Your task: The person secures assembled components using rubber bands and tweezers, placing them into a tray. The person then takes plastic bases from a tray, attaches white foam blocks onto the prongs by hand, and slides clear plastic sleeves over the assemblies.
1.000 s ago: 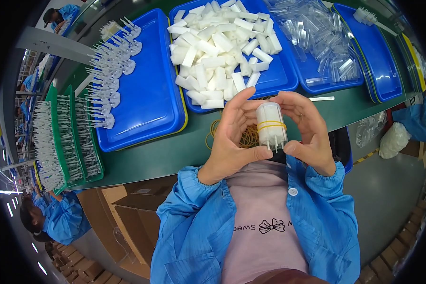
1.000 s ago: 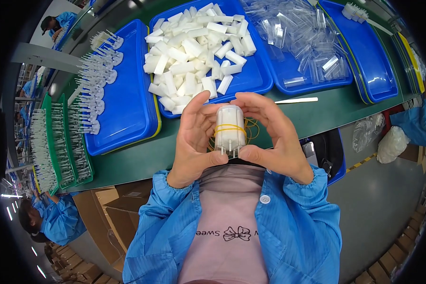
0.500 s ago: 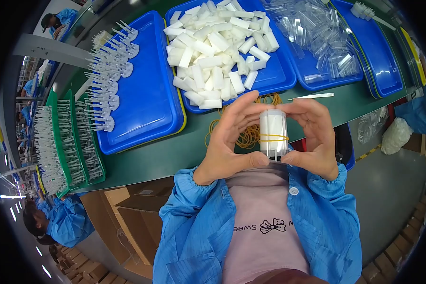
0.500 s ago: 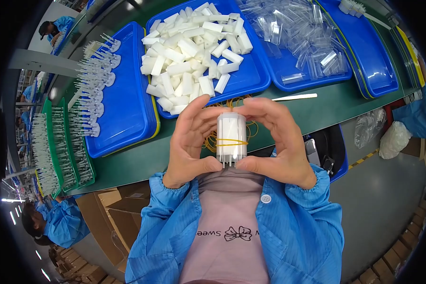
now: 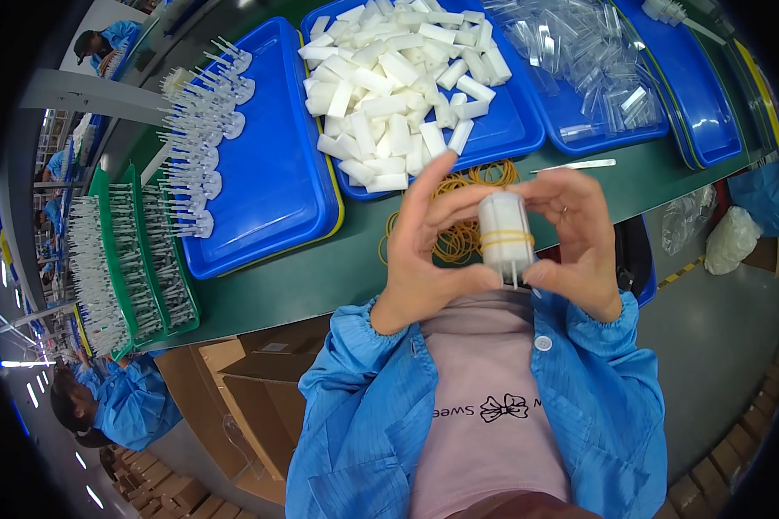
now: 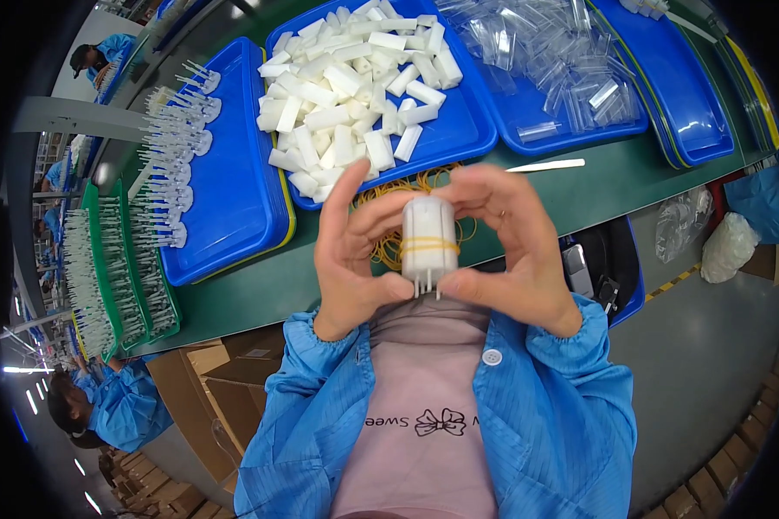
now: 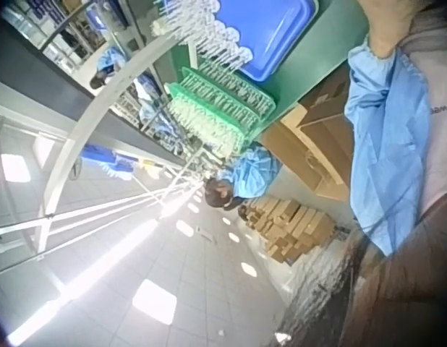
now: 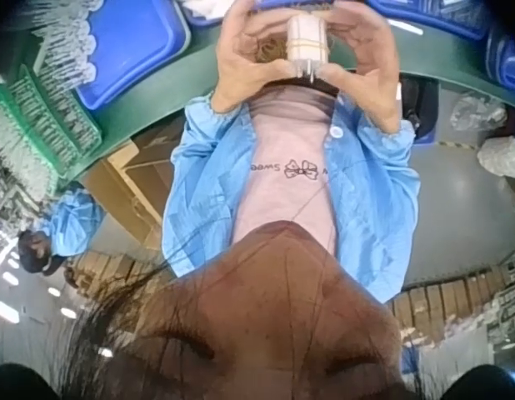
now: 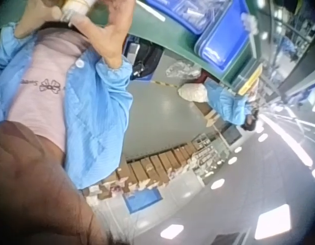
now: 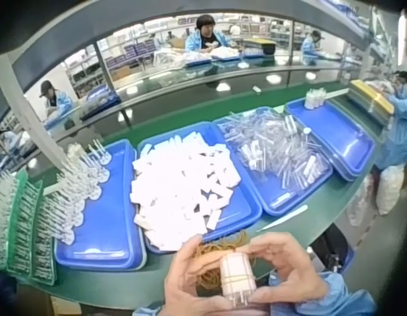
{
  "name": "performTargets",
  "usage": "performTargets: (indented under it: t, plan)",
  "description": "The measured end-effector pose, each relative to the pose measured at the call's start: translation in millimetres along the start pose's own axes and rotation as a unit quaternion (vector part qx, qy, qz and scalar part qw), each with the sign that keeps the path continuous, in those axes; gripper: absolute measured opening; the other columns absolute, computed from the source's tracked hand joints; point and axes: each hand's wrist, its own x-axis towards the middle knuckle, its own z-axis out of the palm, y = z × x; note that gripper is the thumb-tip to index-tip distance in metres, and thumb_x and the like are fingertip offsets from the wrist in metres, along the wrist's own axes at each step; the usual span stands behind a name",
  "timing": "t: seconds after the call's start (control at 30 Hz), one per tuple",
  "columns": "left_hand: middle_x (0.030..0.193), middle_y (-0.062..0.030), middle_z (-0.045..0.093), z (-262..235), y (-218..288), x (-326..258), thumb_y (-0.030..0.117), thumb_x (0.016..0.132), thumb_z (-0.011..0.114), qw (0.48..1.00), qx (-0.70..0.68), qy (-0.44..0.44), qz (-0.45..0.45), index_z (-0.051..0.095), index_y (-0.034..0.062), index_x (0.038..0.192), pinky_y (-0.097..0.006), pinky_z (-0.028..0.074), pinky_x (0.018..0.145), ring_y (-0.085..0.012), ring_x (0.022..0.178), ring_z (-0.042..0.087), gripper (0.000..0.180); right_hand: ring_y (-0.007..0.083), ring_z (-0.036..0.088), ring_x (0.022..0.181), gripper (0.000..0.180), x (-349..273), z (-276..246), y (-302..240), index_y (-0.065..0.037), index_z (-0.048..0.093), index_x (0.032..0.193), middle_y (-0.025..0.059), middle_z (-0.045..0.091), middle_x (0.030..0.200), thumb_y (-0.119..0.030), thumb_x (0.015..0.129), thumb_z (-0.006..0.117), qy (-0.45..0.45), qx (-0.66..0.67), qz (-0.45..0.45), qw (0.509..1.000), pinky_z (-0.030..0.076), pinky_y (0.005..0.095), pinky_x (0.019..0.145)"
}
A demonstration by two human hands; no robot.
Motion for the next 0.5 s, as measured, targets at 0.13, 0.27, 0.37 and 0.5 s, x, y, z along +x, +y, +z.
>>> performTargets:
  t: [0.13, 0.27, 0.37, 0.5]
  plan:
    - [0.131, -0.0172, 0.049, 0, -2, 5, 0.024, 0.067, 0.085, 0.996, -0.075, -0.010, -0.037, 0.014, 0.0028, 0.146, -0.037, 0.037, 0.104, -0.0259, 0.120, 0.050, 0.108, 0.0221, 0.053, 0.113, 0.081, 4, 2, 7, -0.001, 0.034, 0.135, 0.0140, 0.054, 0.120, -0.016, 0.071, 0.081, 0.047, 0.088, 0.036, 0.994, 0.041, 0.0353, 0.098]
    - [0.135, -0.0175, 0.045, 3, 0, 3, 0.022, 0.067, 0.084, 0.997, -0.022, 0.012, -0.076, 0.016, 0.0028, 0.145, -0.038, 0.036, 0.104, -0.0263, 0.122, 0.049, 0.105, 0.0218, 0.052, 0.114, 0.084, 8, 1, 7, -0.002, 0.031, 0.138, 0.0141, 0.053, 0.121, -0.022, 0.073, 0.079, 0.043, 0.097, 0.069, 0.992, 0.039, 0.0344, 0.100]
    - [0.135, -0.0182, 0.045, 3, 4, 3, 0.013, 0.069, 0.081, 0.993, -0.063, 0.028, -0.099, 0.018, 0.0027, 0.144, -0.038, 0.036, 0.104, -0.0264, 0.122, 0.049, 0.098, 0.0221, 0.050, 0.116, 0.084, 8, -1, 8, -0.002, 0.029, 0.140, 0.0140, 0.051, 0.123, -0.023, 0.074, 0.078, 0.002, 0.104, 0.029, 0.994, 0.037, 0.0350, 0.101]
    - [0.135, -0.0191, 0.045, 4, 8, 4, 0.005, 0.072, 0.073, 0.996, -0.043, 0.019, -0.076, 0.018, 0.0026, 0.144, -0.038, 0.037, 0.104, -0.0267, 0.122, 0.049, 0.091, 0.0222, 0.049, 0.118, 0.085, 6, 2, 5, -0.002, 0.029, 0.140, 0.0142, 0.050, 0.125, -0.020, 0.073, 0.079, 0.018, 0.090, 0.054, 0.994, 0.036, 0.0352, 0.103]
